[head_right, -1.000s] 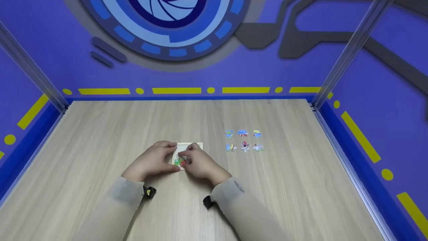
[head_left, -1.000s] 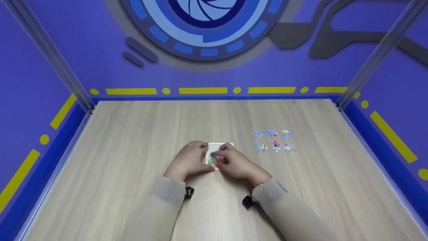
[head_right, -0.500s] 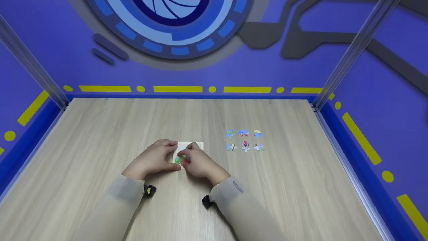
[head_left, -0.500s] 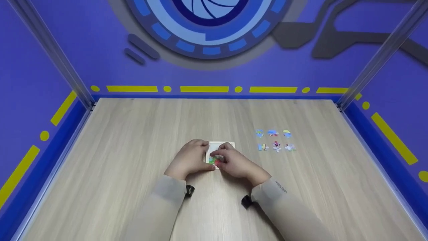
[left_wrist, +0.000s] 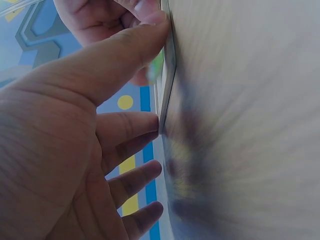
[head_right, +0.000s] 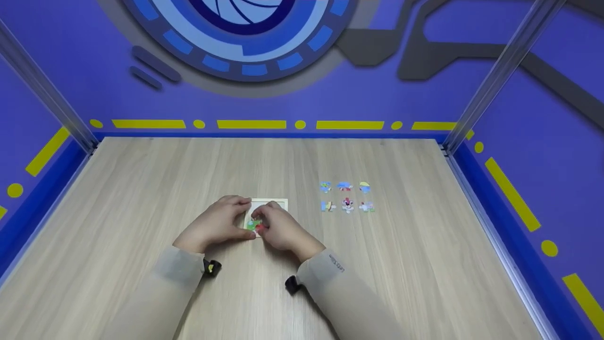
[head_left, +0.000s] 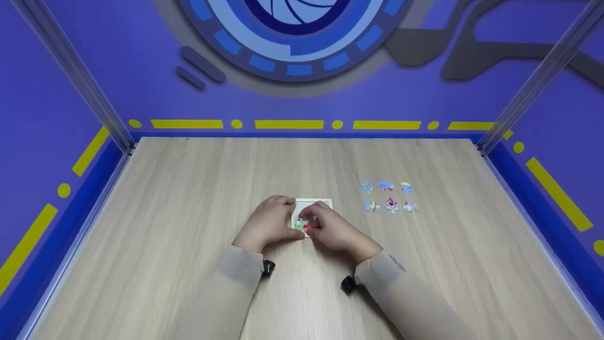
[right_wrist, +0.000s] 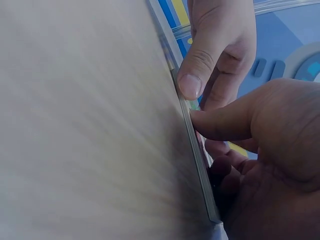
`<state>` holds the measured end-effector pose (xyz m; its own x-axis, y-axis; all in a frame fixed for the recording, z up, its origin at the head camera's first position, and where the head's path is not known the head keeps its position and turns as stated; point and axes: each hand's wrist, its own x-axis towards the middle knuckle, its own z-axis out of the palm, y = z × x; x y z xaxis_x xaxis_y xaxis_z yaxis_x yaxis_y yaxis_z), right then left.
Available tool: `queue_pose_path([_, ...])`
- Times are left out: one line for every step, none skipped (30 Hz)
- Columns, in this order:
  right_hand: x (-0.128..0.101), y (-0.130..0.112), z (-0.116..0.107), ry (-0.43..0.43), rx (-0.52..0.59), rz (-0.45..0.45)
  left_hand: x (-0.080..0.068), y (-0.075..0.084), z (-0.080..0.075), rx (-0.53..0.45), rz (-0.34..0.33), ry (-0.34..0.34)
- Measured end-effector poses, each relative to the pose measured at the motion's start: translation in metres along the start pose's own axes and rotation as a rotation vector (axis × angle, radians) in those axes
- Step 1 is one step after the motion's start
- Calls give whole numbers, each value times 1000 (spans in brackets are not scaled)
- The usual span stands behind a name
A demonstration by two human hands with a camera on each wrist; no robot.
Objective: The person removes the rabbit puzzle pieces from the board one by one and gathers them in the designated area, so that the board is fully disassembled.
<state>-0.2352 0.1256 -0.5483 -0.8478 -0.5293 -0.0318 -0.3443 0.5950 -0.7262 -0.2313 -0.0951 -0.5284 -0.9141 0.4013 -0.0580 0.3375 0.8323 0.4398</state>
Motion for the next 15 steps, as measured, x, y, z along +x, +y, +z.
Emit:
queue_pose_path([0,0,0,4,9,3,0,0,0,-4,-1,1])
queue_pose_path([0,0,0,8,15,5,0,0,0,-7,-1,3])
queue_pose_path([0,0,0,9,22,6,0,0,0,-9,-2,5])
queue_pose_path([0,0,1,10,32,6,0,0,0,-11,-4,6])
queue_pose_path([0,0,1,11,41,6,0,0,0,-13,-4,6])
queue_pose_path([0,0,1,12,48,6,0,0,0,-16,-6,7])
queue_pose_path([0,1,1,13,53,7,0,0,0,-20,-6,8])
queue_pose_path([0,1,2,13,57,7,0,0,0,-21,-6,8])
queue_pose_path([0,2,2,12,64,6,0,0,0,-18,-5,7])
queue_pose_path([0,2,2,11,68,5,0,0,0,-18,-5,6])
queue_pose_path([0,3,2,10,70,3,0,0,0,-18,-4,6])
queue_pose_path([0,4,2,11,70,-1,-1,0,0,-17,-4,5])
queue_pose_path([0,4,2,12,69,-5,-1,0,0,-18,-5,5])
queue_pose_path([-1,5,2,12,71,-9,-1,0,0,-20,-6,4])
queue_pose_path([-1,6,1,11,72,-15,-1,0,0,-21,-7,3])
